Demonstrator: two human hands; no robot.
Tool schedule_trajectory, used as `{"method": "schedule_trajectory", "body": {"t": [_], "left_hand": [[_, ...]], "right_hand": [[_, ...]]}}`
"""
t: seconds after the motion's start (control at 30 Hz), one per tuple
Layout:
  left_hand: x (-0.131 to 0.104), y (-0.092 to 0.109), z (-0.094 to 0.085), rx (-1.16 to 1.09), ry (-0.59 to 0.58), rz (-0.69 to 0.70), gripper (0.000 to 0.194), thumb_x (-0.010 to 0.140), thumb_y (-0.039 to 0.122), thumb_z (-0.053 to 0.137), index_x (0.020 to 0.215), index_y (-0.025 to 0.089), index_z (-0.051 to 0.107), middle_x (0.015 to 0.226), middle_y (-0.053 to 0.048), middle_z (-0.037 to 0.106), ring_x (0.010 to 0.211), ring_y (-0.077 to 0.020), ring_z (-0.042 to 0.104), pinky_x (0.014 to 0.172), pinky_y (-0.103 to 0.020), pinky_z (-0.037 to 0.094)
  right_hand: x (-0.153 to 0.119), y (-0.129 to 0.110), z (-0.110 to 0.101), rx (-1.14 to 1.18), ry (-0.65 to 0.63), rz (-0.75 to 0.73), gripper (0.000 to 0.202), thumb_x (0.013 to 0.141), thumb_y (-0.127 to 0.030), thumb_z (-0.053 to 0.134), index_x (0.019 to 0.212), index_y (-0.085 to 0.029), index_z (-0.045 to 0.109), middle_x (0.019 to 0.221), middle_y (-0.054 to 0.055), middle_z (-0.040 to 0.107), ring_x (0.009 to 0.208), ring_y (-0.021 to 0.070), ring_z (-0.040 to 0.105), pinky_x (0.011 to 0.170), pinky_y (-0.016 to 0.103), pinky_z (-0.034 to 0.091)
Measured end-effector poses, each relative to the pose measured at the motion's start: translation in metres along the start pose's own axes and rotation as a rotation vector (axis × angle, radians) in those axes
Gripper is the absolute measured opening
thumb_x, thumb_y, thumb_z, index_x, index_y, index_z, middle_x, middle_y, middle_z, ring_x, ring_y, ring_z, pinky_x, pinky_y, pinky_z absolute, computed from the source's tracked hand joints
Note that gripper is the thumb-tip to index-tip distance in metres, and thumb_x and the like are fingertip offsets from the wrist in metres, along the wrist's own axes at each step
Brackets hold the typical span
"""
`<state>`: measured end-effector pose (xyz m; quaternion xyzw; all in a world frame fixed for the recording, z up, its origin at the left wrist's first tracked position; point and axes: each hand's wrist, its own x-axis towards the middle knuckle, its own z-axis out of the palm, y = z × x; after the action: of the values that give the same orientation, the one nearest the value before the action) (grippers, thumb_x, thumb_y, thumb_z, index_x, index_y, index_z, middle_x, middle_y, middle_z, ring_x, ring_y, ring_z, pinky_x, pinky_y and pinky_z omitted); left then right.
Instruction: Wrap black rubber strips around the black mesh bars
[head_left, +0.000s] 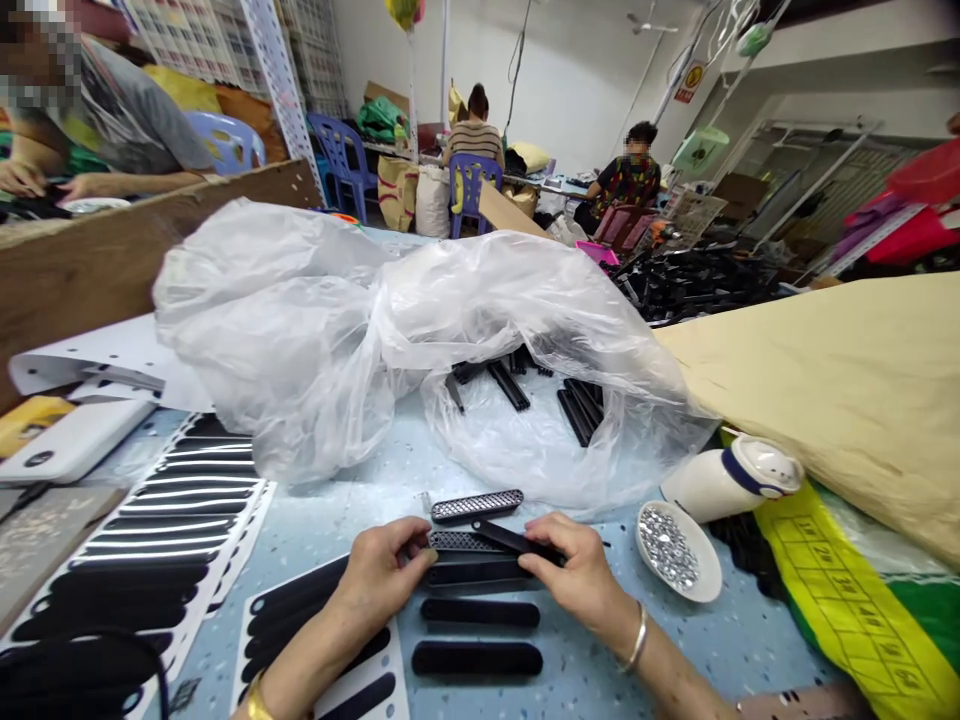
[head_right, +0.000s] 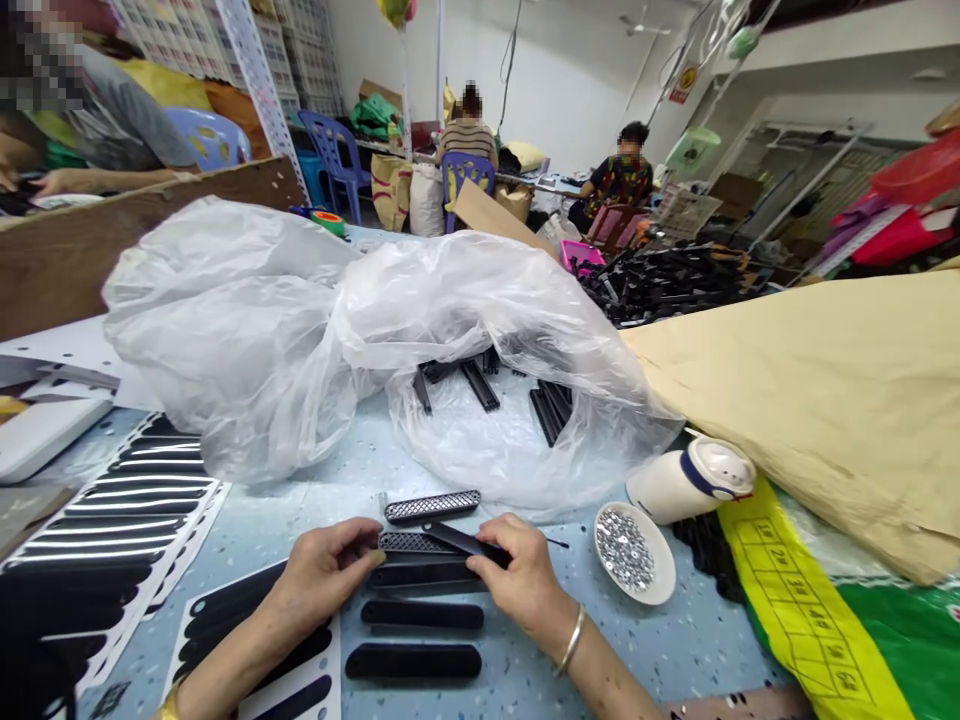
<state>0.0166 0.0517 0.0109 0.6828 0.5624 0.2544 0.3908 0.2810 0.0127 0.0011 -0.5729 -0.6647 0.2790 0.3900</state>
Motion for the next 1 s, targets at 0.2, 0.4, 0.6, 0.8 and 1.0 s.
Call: {"method": "schedule_trajectory", "body": {"t": [0.2, 0.4, 0.6, 0.8, 1.0], "left_hand": [[-0.001, -0.007, 0.006, -0.036, -0.031, 0.063, 0.026, 0.076, 0.025, 0.058, 0.095, 0.019, 0.076, 0.081, -0.003, 0.077, 0.07, -0.0184, 0.069, 0.069, -0.028, 0.053], [-0.002, -0.01, 0.009, -0.035, 0.017, 0.053, 0.026, 0.074, 0.023, 0.06, 0.095, 0.018, 0.075, 0.07, -0.001, 0.073, 0.058, -0.0151, 0.064, 0.059, -0.025, 0.05], [-0.005, -0.014, 0.009, -0.042, 0.002, 0.074, 0.024, 0.077, 0.022, 0.058, 0.094, 0.018, 0.075, 0.072, -0.002, 0.072, 0.061, -0.0148, 0.065, 0.061, -0.025, 0.05], [-0.006, -0.014, 0.008, -0.056, 0.01, 0.061, 0.024, 0.077, 0.024, 0.06, 0.095, 0.017, 0.075, 0.07, -0.001, 0.071, 0.058, -0.0141, 0.063, 0.056, -0.024, 0.048], [-0.007, -0.014, 0.006, -0.087, -0.012, 0.014, 0.025, 0.079, 0.026, 0.059, 0.095, 0.016, 0.076, 0.072, -0.004, 0.073, 0.063, -0.0174, 0.066, 0.06, -0.027, 0.051]], "right_hand": [[0.016, -0.004, 0.008, -0.044, -0.129, -0.238, 0.015, 0.074, -0.012, 0.071, 0.088, -0.017, 0.074, 0.085, 0.008, 0.075, 0.078, 0.0226, 0.069, 0.072, 0.035, 0.057], [0.024, -0.01, 0.017, -0.065, -0.174, -0.274, 0.017, 0.074, -0.009, 0.072, 0.089, -0.016, 0.074, 0.082, 0.007, 0.073, 0.074, 0.0218, 0.068, 0.067, 0.034, 0.054], [0.025, -0.008, 0.019, -0.094, -0.179, -0.294, 0.017, 0.074, -0.008, 0.072, 0.089, -0.017, 0.073, 0.085, 0.007, 0.074, 0.077, 0.0221, 0.068, 0.071, 0.035, 0.054], [0.026, -0.006, 0.02, -0.126, -0.183, -0.321, 0.018, 0.074, -0.009, 0.072, 0.09, -0.018, 0.072, 0.086, 0.006, 0.074, 0.079, 0.0225, 0.069, 0.07, 0.035, 0.054], [0.027, -0.007, 0.021, -0.154, -0.21, -0.301, 0.017, 0.075, -0.008, 0.072, 0.089, -0.017, 0.073, 0.086, 0.006, 0.074, 0.079, 0.0232, 0.068, 0.071, 0.036, 0.053]]}}
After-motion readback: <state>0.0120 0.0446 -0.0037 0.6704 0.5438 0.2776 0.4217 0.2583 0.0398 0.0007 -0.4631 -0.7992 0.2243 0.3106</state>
